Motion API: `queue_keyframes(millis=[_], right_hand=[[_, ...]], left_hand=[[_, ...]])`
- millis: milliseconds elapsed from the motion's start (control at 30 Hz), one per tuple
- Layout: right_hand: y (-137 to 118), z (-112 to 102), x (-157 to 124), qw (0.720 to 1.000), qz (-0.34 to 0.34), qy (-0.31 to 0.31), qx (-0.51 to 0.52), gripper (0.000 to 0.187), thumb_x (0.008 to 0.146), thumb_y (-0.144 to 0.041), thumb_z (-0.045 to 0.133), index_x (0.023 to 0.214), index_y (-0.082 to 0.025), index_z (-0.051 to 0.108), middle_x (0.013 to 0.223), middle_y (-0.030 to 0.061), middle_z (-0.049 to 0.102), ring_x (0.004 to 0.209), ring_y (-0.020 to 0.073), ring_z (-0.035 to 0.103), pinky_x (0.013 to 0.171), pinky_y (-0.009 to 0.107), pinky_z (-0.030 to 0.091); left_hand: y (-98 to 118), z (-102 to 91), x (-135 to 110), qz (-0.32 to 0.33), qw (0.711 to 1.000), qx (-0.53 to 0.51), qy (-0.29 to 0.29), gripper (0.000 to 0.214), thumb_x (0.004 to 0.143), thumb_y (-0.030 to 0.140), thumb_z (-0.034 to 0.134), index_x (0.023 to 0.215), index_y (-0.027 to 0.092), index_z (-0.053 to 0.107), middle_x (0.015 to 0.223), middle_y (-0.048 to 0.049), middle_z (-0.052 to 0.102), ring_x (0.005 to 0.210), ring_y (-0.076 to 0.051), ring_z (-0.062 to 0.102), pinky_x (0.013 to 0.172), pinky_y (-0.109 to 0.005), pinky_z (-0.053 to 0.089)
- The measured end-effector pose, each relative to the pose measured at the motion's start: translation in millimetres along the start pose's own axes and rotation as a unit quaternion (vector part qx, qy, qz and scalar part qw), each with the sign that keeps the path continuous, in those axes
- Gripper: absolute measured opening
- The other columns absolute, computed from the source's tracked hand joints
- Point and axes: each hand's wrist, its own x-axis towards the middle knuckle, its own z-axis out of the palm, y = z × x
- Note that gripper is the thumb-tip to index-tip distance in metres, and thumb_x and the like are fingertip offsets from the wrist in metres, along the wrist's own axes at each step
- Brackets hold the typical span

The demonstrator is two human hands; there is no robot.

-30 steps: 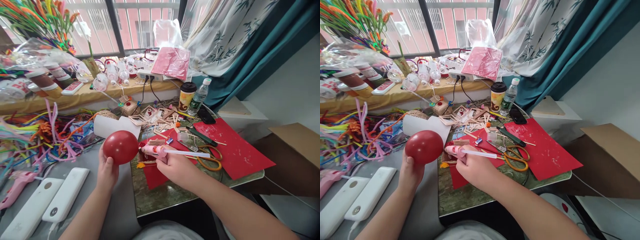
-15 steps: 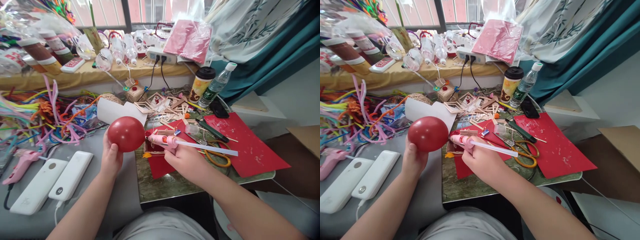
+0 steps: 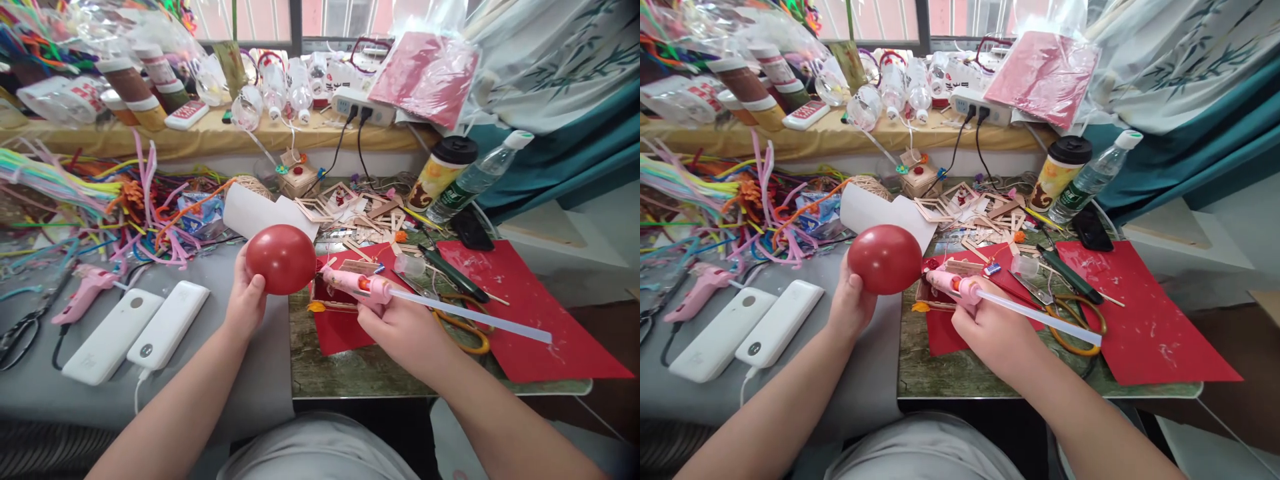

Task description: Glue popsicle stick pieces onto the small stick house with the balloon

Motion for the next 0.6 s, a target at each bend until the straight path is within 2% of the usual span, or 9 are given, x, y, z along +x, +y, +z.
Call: queue_keyframes(millis=[167,400,467,600], right_hand=[[2.2,1.0,-0.6,1.000,0.001,-0.005,-0.024,0.037,0.097,-0.021,0.052,0.123,-0.028,0.077,0.117,0.0032,0.081,0.116,0.0315,0.074,0.104,0.043,0.059],[-1.6,1.3,4.2,0.999,-0.011,-0.037,-0.021,0.052,0.096,-0.018,0.048,0.142,-0.033,0.068,0.140,-0.0008,0.072,0.136,0.0300,0.064,0.118,0.044,0.050],[-1.2,1.8,4.2,0.999,-0.018,-0.030,-0.022,0.050,0.097,-0.019,0.048,0.140,-0.032,0.070,0.137,0.0000,0.074,0.135,0.0309,0.065,0.117,0.044,0.050],[2.0,2.1,2.6,0.999,0.002,-0.006,-0.048,0.038,0.097,-0.025,0.054,0.127,-0.030,0.077,0.119,0.0019,0.081,0.116,0.0323,0.073,0.104,0.043,0.058]], left_hand=[[-0.9,-2.2,1.1,0.003,1.000,-0.007,-0.011,0.073,0.086,0.063,0.080,0.151,0.037,0.055,0.155,-0.0082,0.054,0.146,-0.037,0.050,0.117,-0.053,0.048],[-1.2,-3.7,1.7,0.011,1.000,-0.005,-0.017,0.072,0.086,0.063,0.080,0.149,0.037,0.056,0.157,-0.0078,0.052,0.148,-0.038,0.048,0.121,-0.057,0.043],[-2.1,-4.5,1.3,0.007,1.000,-0.008,-0.012,0.074,0.085,0.063,0.081,0.150,0.037,0.055,0.158,-0.0080,0.052,0.149,-0.039,0.047,0.121,-0.058,0.043],[-3.3,-5.5,0.8,0.004,1.000,-0.014,-0.012,0.077,0.084,0.064,0.082,0.150,0.037,0.054,0.159,-0.0088,0.051,0.150,-0.040,0.045,0.121,-0.059,0.042]])
